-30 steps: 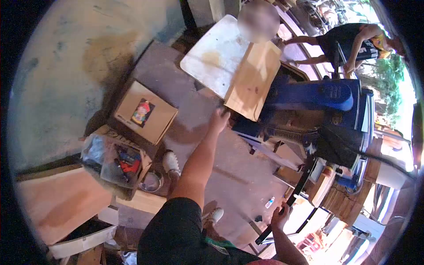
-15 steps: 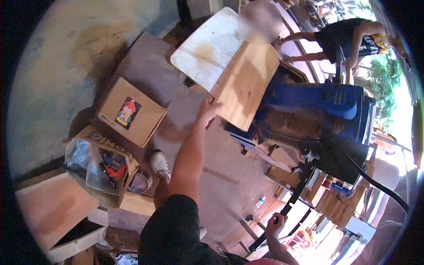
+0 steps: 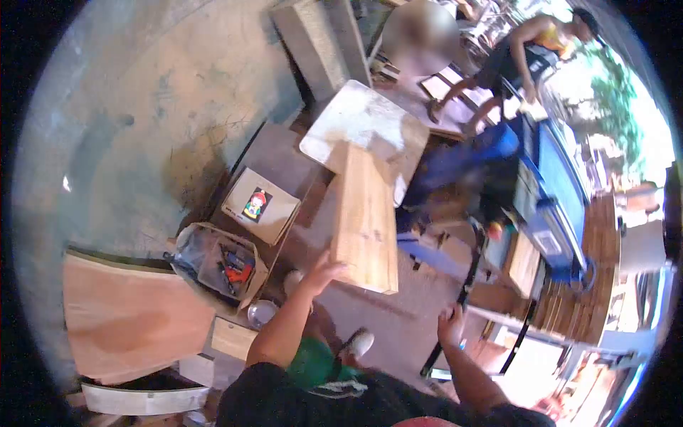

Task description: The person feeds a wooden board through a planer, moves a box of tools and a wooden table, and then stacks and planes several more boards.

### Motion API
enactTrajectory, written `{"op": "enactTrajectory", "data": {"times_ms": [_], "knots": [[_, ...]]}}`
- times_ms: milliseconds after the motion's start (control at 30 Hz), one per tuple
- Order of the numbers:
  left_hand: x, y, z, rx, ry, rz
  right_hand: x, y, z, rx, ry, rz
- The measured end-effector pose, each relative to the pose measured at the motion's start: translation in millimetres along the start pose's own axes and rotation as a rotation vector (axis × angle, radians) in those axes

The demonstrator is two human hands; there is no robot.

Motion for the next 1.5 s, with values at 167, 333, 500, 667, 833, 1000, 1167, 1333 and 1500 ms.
{"op": "enactTrajectory", "data": {"times_ms": [167,333,500,667,833,1000,1167,1333,1500], "knots": [[81,-30,-170,-0.121,0.016,-0.012,21,23,-6,-0.203,0.332,0.137],[151,-118,-334,-0.250,-0.140,-0.064,54,3,-37,0.092,0.333,0.865],[223,-173,-393,-0.272,-0.185,0.041,121,0,-114,1.053,-0.402,1.749],[251,-177,-403,-0.253,-0.186,0.178,94,20,-114,0.694,-0.030,1.424],[233,-184,-340,-0.154,-0.123,0.005,42,77,-118,0.293,0.284,1.508],[224,-249,-255,-0.282,-0.133,0.115,-55,146,-148,-0.054,0.334,1.225],[234,-320,-213,-0.366,-0.126,0.424,-150,143,-159,-0.160,0.059,1.233],[260,-388,-162,-0.321,0.055,0.560,-243,127,-162,-0.155,-0.202,1.142],[272,-433,-113,-0.125,0.153,0.476,-293,137,-146,-0.106,-0.367,1.050]]}}
Point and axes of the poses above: each hand's wrist, its own z-axis towards the middle knuckle, its own y-axis out of the back of the hand, x = y × z, the point moved 5 cm from there along z, towards the middle knuckle, and after that the axes turned 14 degrees about y, right-handed, at the moved point
